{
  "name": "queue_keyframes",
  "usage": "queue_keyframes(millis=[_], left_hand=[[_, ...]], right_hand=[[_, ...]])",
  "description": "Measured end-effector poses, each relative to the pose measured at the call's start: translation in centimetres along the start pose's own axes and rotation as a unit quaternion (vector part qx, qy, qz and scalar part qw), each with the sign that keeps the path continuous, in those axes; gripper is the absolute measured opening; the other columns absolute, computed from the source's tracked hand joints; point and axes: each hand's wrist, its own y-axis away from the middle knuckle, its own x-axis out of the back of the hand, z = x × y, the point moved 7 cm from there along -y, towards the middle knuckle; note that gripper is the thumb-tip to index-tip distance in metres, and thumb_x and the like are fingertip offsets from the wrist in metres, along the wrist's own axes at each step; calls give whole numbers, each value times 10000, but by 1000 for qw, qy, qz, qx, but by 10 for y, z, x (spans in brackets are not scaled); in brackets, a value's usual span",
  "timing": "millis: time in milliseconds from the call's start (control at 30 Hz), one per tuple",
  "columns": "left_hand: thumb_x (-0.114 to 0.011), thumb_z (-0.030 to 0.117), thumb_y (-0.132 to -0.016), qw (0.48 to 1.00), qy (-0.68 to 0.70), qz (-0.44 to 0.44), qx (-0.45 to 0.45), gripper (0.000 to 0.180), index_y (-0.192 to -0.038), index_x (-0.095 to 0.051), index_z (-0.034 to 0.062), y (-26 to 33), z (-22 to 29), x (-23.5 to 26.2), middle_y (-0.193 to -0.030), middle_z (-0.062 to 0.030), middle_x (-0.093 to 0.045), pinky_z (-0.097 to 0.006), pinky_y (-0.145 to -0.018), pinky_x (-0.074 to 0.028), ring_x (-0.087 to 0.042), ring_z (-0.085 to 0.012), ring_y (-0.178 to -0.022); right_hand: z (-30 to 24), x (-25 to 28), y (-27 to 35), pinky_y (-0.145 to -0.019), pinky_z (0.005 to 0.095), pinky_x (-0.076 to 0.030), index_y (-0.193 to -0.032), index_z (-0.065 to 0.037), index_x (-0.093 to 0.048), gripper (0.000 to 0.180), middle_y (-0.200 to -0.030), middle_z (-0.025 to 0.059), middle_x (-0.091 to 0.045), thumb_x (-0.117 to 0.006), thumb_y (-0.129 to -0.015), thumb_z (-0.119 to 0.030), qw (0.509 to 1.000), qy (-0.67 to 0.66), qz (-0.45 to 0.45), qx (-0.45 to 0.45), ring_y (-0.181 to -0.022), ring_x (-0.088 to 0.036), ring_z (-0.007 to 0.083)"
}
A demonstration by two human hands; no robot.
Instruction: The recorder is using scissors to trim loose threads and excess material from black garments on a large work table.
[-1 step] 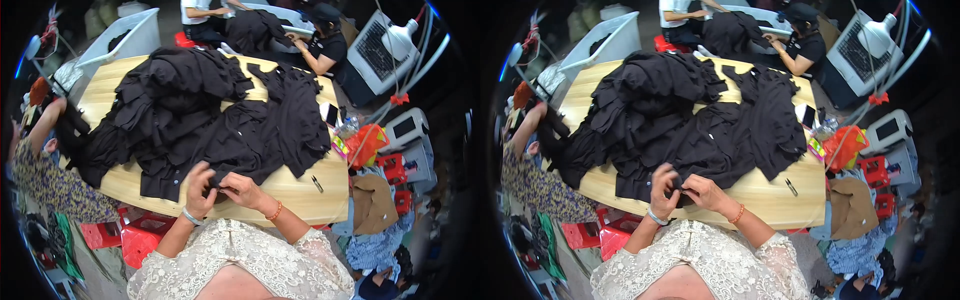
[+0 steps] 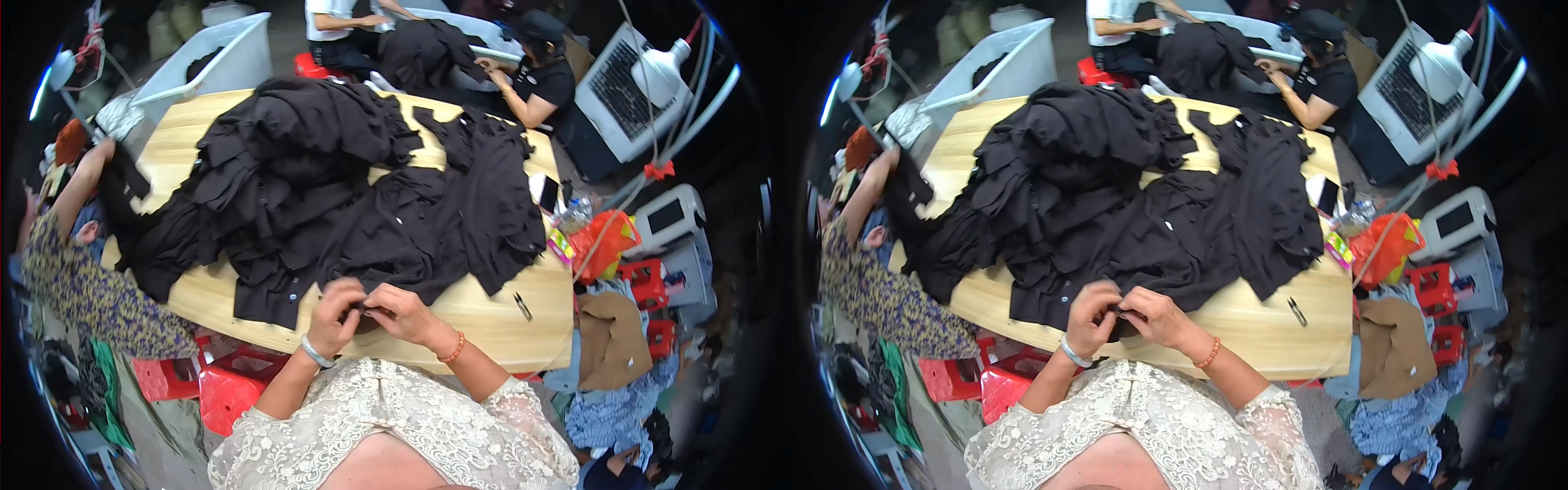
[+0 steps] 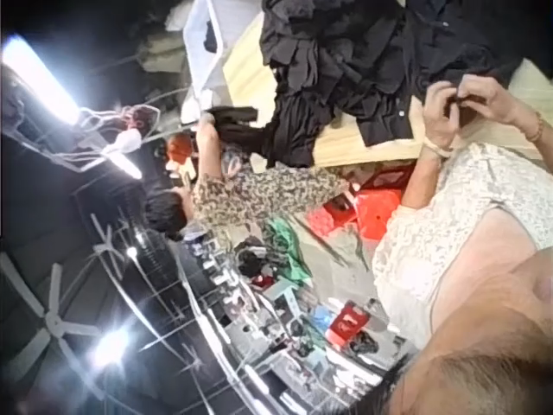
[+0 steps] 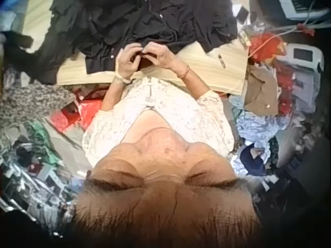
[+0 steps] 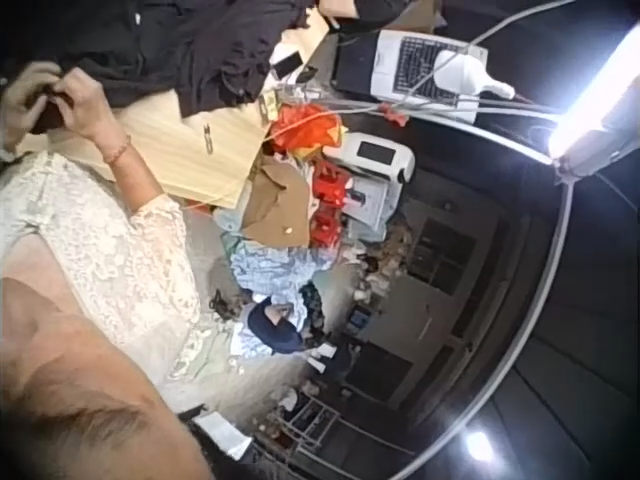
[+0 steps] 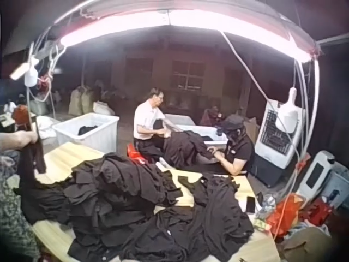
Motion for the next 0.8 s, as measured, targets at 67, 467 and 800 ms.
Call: queue_keyframes(millis=[67,467,800], left_hand=[[-627,-62,-751,992,41,1,119,159,-897,-622,1,7,-18,0,-846,-58,-609,-239,-537,-438,-570,-122,-630],[-666,74,-809,986,7,-122,115,116,-885,-616,1,11,-4,4,-791,-105,-570,-309,-573,-449,-562,-229,-646],[-664,12,-756,996,-88,15,21,95,-801,-579,10,18,2,6,-770,-112,-568,-377,-630,-462,-572,-308,-714]], right_hand=[[1,1,1,-627,341,-494,-946,-1,-609,184,-828,126,-596,-676,-777,24,1000,6,12,-28,-707,-608,293],[1,-12,14,-582,363,-485,-942,10,-624,140,-797,140,-596,-677,-814,-11,998,46,-37,-37,-680,-606,312],[-2,-20,9,-572,376,-498,-899,-1,-640,91,-772,132,-614,-669,-819,-33,994,93,-11,-53,-653,-614,313]])
